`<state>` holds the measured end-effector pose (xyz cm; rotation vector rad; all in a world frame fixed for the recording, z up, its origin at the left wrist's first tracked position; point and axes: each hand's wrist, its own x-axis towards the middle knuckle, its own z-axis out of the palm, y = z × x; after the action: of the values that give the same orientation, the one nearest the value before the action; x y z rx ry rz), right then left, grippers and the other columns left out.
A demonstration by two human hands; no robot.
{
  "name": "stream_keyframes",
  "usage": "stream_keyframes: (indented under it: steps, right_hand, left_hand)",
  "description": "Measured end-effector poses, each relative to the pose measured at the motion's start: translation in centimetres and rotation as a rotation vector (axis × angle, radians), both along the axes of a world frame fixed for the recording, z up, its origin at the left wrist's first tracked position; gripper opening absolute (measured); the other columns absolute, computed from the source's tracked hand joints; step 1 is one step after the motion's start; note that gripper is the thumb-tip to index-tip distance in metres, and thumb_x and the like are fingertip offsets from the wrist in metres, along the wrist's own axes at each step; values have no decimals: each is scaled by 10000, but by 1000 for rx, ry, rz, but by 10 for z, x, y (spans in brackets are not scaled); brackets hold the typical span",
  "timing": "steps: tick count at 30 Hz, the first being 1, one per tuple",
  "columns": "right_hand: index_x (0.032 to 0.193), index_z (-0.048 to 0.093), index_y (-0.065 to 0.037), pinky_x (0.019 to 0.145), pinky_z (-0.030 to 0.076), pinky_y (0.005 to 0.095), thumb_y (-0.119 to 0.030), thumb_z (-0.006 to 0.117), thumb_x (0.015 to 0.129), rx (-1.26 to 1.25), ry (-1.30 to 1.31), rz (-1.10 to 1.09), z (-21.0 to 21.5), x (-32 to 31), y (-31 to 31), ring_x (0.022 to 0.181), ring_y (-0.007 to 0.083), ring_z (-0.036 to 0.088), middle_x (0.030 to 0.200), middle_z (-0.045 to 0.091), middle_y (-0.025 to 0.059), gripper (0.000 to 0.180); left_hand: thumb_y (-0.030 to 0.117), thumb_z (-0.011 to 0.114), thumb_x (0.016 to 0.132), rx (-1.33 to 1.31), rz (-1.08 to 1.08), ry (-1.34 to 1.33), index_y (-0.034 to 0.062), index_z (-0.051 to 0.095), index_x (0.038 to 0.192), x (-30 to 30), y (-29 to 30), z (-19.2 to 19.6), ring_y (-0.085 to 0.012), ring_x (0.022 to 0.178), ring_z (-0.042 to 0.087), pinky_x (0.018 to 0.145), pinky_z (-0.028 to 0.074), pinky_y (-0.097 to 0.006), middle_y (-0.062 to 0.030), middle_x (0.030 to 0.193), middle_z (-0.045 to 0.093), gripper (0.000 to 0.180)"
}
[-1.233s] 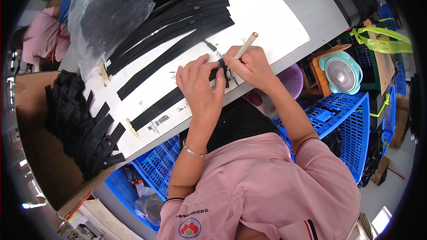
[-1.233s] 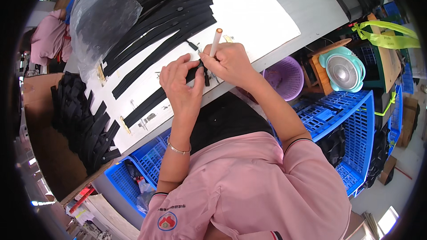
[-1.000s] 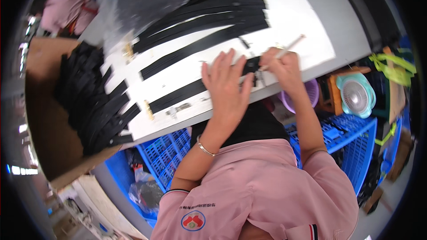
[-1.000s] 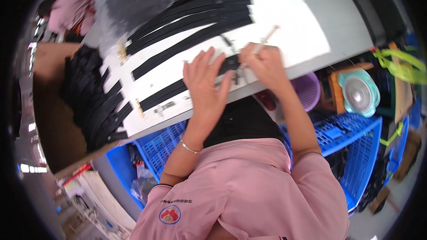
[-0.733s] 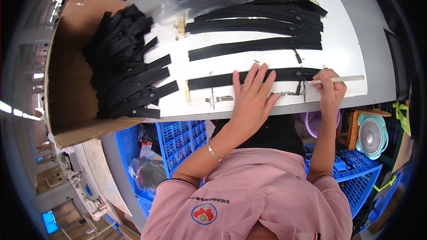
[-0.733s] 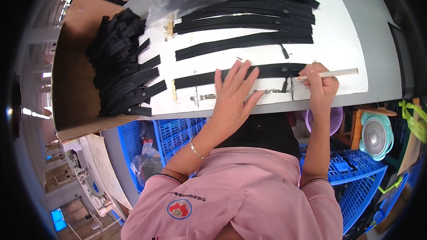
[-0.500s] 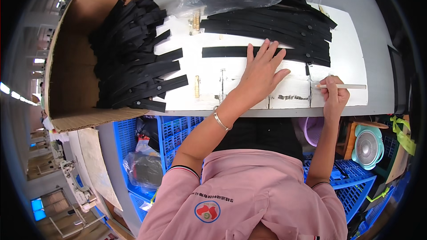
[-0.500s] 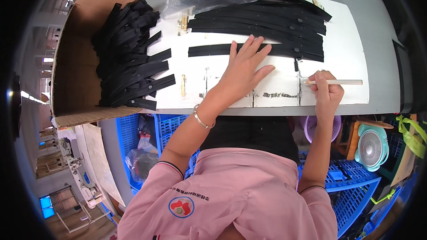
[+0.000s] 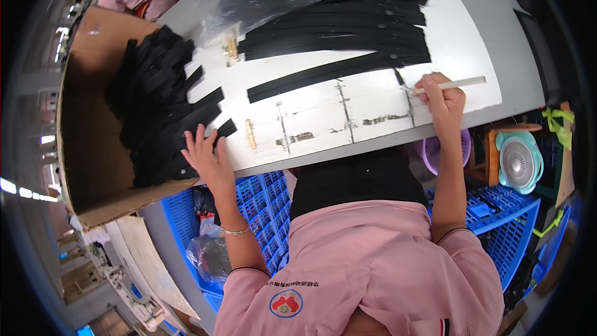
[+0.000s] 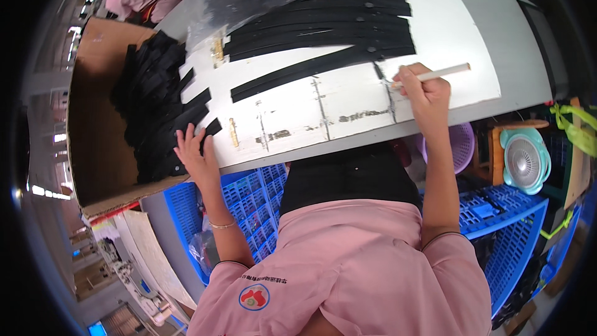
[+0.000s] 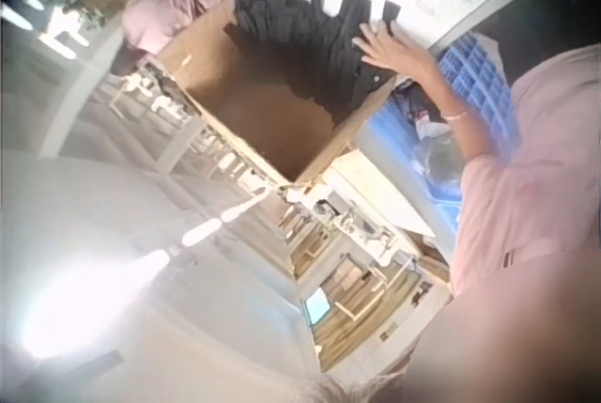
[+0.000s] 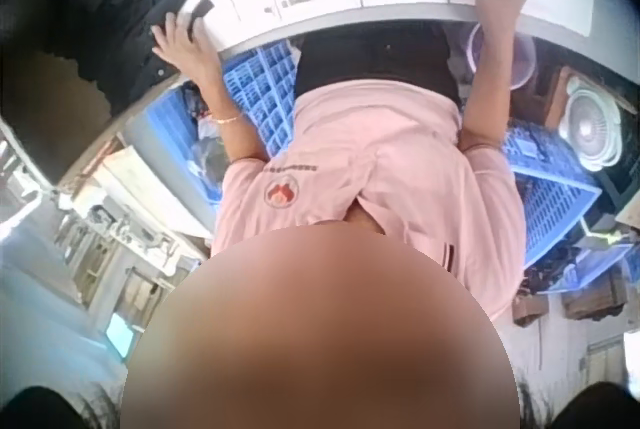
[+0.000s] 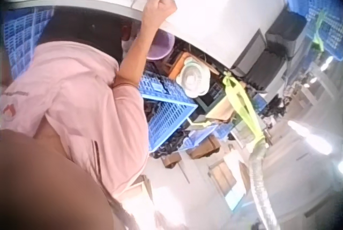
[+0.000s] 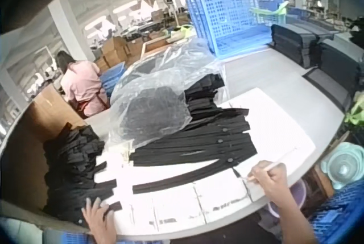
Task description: Marking black fabric strips with a pen using a template board at a workbench.
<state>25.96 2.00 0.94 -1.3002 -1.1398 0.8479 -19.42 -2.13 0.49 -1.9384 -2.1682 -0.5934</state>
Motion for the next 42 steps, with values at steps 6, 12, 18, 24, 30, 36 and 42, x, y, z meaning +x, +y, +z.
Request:
stream_keyframes:
  steps: [6, 12, 18, 24, 30, 36, 42]
  right_hand:
    - [919, 745, 36, 598, 442, 222, -80, 642, 996, 46, -63, 17, -8, 5, 0, 660, 56, 560, 796, 703, 49, 173]
    - [1129, 741, -16, 607, 470, 244, -62, 670, 972, 90, -160, -5, 4, -11, -4, 678, 97, 603, 825, 708, 50, 178]
    - [1228, 688, -69, 845, 504, 397, -88, 760, 844, 433, -784, 47, 2, -38, -34, 986, 261, 695, 1036, 738, 77, 391]
    - [1325, 638, -73, 1104, 410, 457, -171, 801, 819, 350, -960, 82, -14, -16, -48, 1259, 249, 619, 1260, 706, 65, 540]
    - [1357, 661, -117, 1131, 380, 457, -149, 762, 850, 221, -1048, -39, -12, 34, -52, 1263, 252, 594, 1294, 689, 74, 518]
    - [1272, 722, -113, 1077, 418, 415, -115, 713, 906, 242, -991, -107, -23, 37, -48, 1188, 261, 616, 1213, 694, 85, 366]
    - [1227, 741, -107, 1049, 444, 410, -70, 684, 939, 215, -981, -141, -20, 30, -45, 1157, 261, 635, 1154, 711, 93, 296]
  left_hand:
    - [188, 690, 962, 146, -125, -68, 82, 738, 1092, 55, 21, 13, -335, 1450, 442, 1241, 176, -542, -64, 1390, 647, 174]
    - [166, 726, 931, 13, -494, -248, 90, 735, 1111, 181, 30, 8, -330, 1444, 447, 1238, 200, -552, -76, 1376, 640, 196]
    - [162, 732, 924, -78, -646, -306, 39, 691, 1239, 234, 27, 2, -354, 1447, 427, 1227, 189, -587, -125, 1408, 609, 340]
    - [190, 677, 977, -137, -586, -247, 56, 572, 1445, 217, 3, -2, -344, 1505, 357, 1241, 136, -568, -134, 1534, 516, 498]
    - [224, 680, 977, -164, -507, -210, 38, 535, 1472, 191, -12, 1, -340, 1498, 373, 1233, 107, -604, -137, 1544, 506, 548]
    - [284, 705, 957, -153, -355, -174, 36, 510, 1489, 148, -23, -2, -336, 1499, 376, 1207, 11, -670, -141, 1550, 497, 619]
    - [270, 734, 936, -135, -236, -238, 54, 522, 1490, 116, -35, -3, -341, 1506, 361, 1206, -21, -655, -143, 1560, 486, 631]
